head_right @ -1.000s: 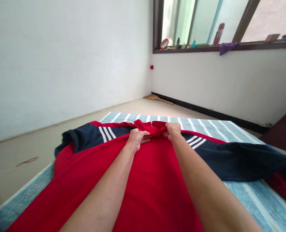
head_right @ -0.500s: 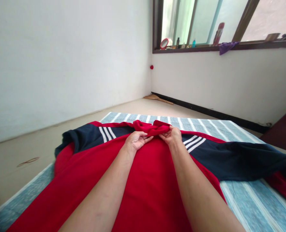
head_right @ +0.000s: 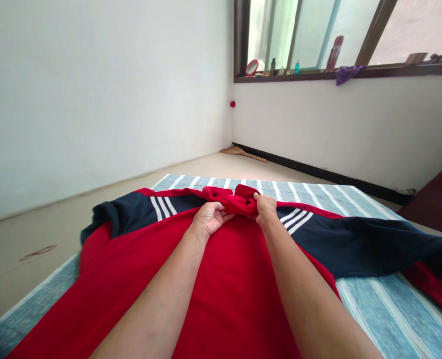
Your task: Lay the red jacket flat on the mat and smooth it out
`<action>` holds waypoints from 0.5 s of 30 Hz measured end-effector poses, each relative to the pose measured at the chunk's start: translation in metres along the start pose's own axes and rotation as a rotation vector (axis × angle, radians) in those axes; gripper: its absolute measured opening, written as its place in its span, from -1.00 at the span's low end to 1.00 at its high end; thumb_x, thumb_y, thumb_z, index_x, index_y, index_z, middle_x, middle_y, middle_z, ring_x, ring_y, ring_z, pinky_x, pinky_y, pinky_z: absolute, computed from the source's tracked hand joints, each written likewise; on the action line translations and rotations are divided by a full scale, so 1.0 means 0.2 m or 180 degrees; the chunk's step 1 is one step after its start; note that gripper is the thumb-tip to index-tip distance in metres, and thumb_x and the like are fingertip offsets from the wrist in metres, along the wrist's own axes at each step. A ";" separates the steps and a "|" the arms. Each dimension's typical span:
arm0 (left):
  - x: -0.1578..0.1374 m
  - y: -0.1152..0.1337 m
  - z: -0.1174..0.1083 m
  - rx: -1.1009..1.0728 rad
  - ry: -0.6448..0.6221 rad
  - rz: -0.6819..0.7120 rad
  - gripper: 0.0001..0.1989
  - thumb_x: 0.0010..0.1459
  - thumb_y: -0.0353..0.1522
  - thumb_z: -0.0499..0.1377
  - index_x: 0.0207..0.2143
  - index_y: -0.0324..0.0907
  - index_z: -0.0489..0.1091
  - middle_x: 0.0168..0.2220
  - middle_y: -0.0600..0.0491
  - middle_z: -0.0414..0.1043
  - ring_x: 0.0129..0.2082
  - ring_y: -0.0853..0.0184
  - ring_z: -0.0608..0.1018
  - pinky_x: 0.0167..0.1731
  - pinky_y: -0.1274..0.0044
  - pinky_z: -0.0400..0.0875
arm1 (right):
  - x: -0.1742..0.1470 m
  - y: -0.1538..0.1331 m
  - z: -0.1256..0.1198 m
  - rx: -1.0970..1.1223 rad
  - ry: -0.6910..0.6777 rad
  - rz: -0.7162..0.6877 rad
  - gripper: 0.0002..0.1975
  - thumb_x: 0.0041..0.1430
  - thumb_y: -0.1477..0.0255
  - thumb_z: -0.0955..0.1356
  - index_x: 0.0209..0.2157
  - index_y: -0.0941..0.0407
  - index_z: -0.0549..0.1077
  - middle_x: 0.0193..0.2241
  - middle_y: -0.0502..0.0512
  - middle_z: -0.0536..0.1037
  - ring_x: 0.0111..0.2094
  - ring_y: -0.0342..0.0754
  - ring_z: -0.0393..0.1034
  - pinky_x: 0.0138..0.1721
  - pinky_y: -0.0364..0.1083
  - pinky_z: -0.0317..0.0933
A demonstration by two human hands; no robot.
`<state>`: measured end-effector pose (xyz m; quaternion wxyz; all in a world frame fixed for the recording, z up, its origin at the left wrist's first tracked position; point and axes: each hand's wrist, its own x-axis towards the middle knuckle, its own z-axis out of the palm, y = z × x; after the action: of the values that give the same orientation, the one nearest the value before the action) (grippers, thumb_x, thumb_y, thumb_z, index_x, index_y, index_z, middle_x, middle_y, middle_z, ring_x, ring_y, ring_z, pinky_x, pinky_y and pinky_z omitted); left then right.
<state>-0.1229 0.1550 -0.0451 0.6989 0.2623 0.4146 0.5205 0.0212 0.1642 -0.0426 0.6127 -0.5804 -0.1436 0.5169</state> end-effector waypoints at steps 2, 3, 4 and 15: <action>0.00 0.00 0.01 0.0301 0.0246 0.0082 -0.77 -0.20 -0.69 0.04 -0.47 -0.31 0.35 -0.54 -0.07 0.45 -0.47 0.15 0.57 -0.34 0.26 0.52 | 0.02 0.01 0.00 0.0023 0.0105 0.0031 -0.93 0.14 0.49 0.36 -0.30 0.12 0.37 -0.63 -0.11 0.43 -0.63 -0.14 0.36 -0.51 -0.07 0.41; 0.00 0.01 0.02 0.0463 0.0425 0.0161 -0.76 -0.21 -0.69 0.05 -0.46 -0.30 0.34 -0.54 -0.07 0.44 -0.45 0.11 0.58 -0.35 0.24 0.52 | 0.02 0.01 -0.01 0.0036 0.0138 0.0050 -0.92 0.15 0.49 0.36 -0.29 0.12 0.36 -0.63 -0.11 0.44 -0.62 -0.15 0.37 -0.50 -0.07 0.41; 0.00 0.01 0.02 0.0622 0.0624 0.0277 -0.75 -0.20 -0.68 0.07 -0.43 -0.28 0.33 -0.51 -0.08 0.44 -0.40 0.06 0.58 -0.33 0.22 0.51 | 0.03 0.01 -0.01 0.0047 0.0157 0.0068 -0.91 0.15 0.47 0.36 -0.28 0.11 0.36 -0.62 -0.11 0.44 -0.62 -0.14 0.38 -0.50 -0.07 0.41; -0.12 0.03 0.11 0.4440 0.0556 0.3062 -0.68 0.05 -0.59 0.04 -0.13 -0.23 0.37 0.10 -0.22 0.28 0.17 0.00 0.22 0.19 0.24 0.03 | 0.07 0.01 -0.03 0.0043 -0.0118 0.0133 -0.90 0.19 0.41 0.31 -0.24 0.09 0.36 -0.63 -0.12 0.43 -0.62 -0.13 0.37 -0.49 -0.07 0.39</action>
<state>-0.1105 0.1350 -0.0225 0.0456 0.7393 0.5363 0.4046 0.0306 0.1708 -0.0527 0.6029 -0.5694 -0.1393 0.5412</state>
